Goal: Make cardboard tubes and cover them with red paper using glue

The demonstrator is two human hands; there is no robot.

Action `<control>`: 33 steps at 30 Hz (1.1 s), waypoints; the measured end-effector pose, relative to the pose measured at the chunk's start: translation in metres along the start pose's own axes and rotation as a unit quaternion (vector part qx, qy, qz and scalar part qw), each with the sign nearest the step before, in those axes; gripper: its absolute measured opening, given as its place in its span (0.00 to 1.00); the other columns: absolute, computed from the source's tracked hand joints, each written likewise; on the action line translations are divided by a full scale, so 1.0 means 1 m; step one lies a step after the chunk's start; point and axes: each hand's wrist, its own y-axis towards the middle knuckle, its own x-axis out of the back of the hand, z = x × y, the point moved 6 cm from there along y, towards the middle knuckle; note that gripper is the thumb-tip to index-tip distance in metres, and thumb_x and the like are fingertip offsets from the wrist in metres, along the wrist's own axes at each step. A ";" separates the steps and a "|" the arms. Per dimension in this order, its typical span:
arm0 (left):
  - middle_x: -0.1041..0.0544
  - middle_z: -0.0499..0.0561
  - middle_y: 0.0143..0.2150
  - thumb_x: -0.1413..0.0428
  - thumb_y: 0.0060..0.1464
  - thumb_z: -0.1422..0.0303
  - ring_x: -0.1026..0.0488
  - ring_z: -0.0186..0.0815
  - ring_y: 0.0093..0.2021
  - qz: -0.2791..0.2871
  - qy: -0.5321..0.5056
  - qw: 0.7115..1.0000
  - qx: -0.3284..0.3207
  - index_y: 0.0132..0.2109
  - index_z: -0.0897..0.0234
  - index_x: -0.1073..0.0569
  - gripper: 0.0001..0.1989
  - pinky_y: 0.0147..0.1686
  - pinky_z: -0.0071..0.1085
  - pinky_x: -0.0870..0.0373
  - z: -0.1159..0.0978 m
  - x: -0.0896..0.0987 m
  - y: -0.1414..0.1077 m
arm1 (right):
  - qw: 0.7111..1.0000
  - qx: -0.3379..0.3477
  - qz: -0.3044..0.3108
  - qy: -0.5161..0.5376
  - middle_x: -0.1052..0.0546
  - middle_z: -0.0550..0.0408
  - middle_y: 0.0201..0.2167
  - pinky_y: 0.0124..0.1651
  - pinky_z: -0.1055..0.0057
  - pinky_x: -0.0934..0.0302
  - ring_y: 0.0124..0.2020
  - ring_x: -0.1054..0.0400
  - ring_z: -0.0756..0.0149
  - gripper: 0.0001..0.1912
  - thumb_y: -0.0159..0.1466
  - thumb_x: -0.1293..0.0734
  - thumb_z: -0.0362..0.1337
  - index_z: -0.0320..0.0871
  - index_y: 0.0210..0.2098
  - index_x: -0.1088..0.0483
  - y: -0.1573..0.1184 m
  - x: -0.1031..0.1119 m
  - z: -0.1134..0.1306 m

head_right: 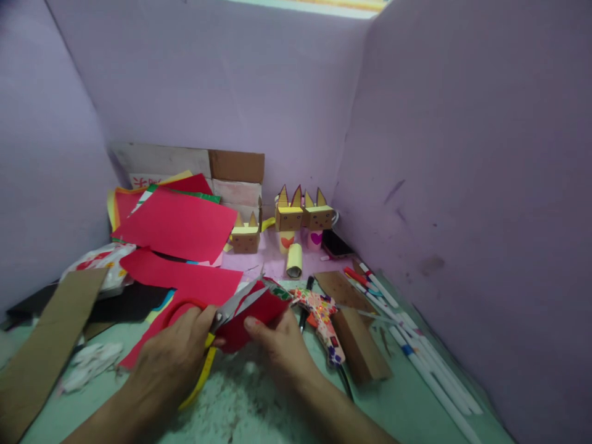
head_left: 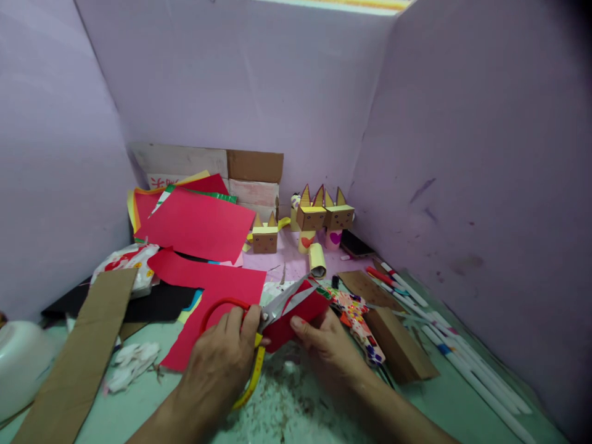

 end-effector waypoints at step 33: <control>0.22 0.60 0.27 0.59 0.60 0.63 0.23 0.53 0.29 0.316 -0.115 0.899 0.281 0.42 0.64 0.35 0.12 0.21 0.33 0.42 0.102 -0.024 -0.019 | 0.995 -0.089 0.003 0.051 0.19 0.53 0.31 0.30 0.72 0.34 0.26 0.27 0.65 0.18 0.47 0.25 0.35 0.41 0.37 0.28 0.004 0.006 0.000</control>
